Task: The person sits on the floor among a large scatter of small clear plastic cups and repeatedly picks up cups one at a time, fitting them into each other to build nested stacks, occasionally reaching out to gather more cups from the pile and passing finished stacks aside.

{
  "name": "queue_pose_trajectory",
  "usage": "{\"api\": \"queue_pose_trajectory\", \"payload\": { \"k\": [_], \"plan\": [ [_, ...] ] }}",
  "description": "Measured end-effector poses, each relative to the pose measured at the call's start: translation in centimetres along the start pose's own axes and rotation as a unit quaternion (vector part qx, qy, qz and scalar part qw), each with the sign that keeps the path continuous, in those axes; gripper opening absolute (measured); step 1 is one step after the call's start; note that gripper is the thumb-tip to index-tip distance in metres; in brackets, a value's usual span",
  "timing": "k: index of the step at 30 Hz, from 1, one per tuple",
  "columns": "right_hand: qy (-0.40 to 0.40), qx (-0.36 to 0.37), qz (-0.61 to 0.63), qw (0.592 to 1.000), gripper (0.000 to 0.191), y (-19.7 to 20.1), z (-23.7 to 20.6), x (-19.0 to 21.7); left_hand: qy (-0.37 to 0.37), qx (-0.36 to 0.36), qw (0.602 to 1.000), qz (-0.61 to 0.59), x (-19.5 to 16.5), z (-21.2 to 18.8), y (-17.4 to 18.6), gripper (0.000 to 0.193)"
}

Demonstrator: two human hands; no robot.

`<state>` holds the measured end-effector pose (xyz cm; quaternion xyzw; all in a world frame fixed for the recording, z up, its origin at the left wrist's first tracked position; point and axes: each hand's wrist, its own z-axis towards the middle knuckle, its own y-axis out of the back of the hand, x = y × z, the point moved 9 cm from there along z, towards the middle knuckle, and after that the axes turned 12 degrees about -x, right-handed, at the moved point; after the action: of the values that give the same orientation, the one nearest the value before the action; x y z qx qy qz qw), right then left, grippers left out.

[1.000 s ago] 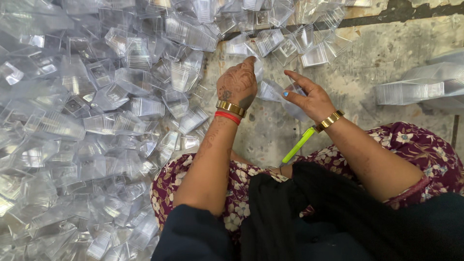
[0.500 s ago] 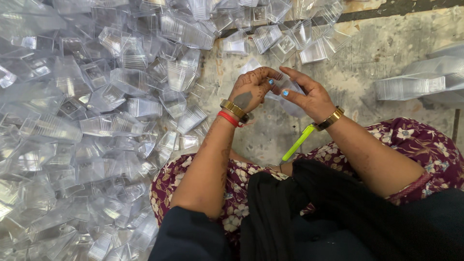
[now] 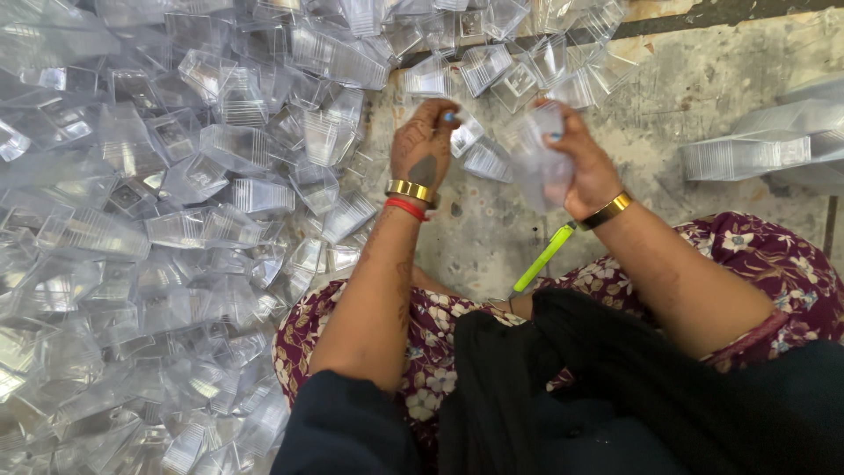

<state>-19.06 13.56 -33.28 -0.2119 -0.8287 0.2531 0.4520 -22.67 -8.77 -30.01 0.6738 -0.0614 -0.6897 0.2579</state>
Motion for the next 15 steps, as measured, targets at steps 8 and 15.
{"api": "queue_pose_trajectory", "payload": {
  "k": [8,15],
  "plan": [
    [-0.069,0.009,0.137,0.988,0.030,0.3,-0.9,1.0,-0.012,0.155,0.942,0.299,1.1,-1.9,-3.1,0.037],
    [-0.047,-0.048,0.091,0.994,0.026,2.7,0.0,0.3,0.051,0.136,0.924,0.353,3.1,-1.1,-3.0,0.024]
  ]
}}
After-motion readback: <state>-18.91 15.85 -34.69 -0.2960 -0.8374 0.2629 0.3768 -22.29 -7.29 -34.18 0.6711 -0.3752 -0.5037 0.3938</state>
